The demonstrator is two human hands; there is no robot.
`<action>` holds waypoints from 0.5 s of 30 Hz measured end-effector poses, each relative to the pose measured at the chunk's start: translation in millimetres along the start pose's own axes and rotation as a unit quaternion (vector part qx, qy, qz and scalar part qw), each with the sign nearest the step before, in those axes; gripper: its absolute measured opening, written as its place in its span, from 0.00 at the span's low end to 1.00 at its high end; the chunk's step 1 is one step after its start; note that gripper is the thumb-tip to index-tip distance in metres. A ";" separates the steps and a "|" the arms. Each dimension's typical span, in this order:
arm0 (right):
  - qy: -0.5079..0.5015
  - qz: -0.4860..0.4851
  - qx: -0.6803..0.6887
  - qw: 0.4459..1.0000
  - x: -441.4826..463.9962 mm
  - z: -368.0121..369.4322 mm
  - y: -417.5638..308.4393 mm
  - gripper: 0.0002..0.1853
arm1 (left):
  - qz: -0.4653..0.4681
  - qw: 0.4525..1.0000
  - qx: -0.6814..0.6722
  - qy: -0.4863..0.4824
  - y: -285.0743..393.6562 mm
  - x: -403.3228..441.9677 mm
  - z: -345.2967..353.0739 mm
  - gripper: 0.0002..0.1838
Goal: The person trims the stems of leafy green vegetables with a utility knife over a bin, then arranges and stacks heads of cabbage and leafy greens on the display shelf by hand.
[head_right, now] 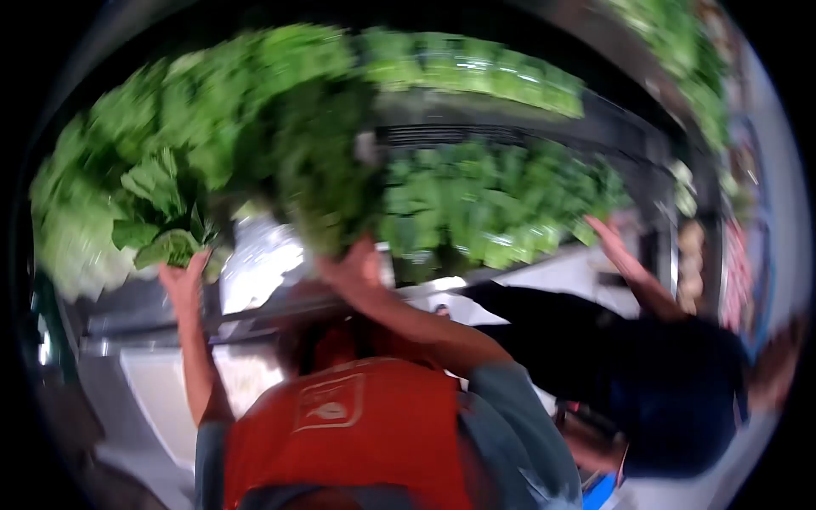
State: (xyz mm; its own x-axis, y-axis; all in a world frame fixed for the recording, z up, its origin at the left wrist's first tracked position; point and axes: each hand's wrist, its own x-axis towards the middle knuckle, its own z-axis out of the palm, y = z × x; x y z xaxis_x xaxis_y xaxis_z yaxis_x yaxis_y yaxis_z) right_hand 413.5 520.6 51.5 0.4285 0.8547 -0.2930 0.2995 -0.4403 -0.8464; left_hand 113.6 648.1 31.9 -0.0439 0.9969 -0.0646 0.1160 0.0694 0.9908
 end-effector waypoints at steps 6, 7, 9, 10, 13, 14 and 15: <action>-0.050 -0.152 0.194 0.968 -22.7 -12.8 -49.7 0.34 | 0.040 0.996 0.003 -0.085 -18.6 25.7 17.3 0.50; -0.036 -0.195 0.160 0.967 -16.6 -8.2 -46.3 0.34 | 0.042 0.995 0.014 -0.087 -16.6 29.1 14.1 0.50; -0.014 -0.272 0.090 0.958 -7.0 7.1 -34.2 0.33 | 0.025 0.996 0.018 -0.085 -5.4 27.4 14.6 0.48; -0.002 -0.249 0.107 0.963 -2.2 14.3 -31.1 0.33 | 0.010 0.995 0.013 -0.096 -1.9 25.7 21.8 0.46; -0.018 -0.236 0.176 0.956 19.2 48.8 -17.2 0.32 | -0.027 0.989 0.074 -0.126 14.2 22.2 27.2 0.39; -0.023 -0.220 0.136 0.966 23.6 50.8 -20.1 0.28 | -0.079 0.985 0.082 -0.129 32.3 13.1 29.9 0.40; -0.039 -0.154 0.124 0.980 28.1 58.0 -9.4 0.25 | -0.131 0.978 0.090 -0.133 50.8 3.3 33.0 0.40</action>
State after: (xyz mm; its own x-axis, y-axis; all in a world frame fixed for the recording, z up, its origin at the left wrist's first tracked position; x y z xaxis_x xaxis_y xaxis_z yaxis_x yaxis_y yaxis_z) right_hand 373.3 564.7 25.4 0.2812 0.9591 -0.0326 0.1842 -0.0873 -0.9790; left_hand 152.2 656.1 78.1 0.1608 0.9169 -0.3653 0.3089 0.3048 0.9009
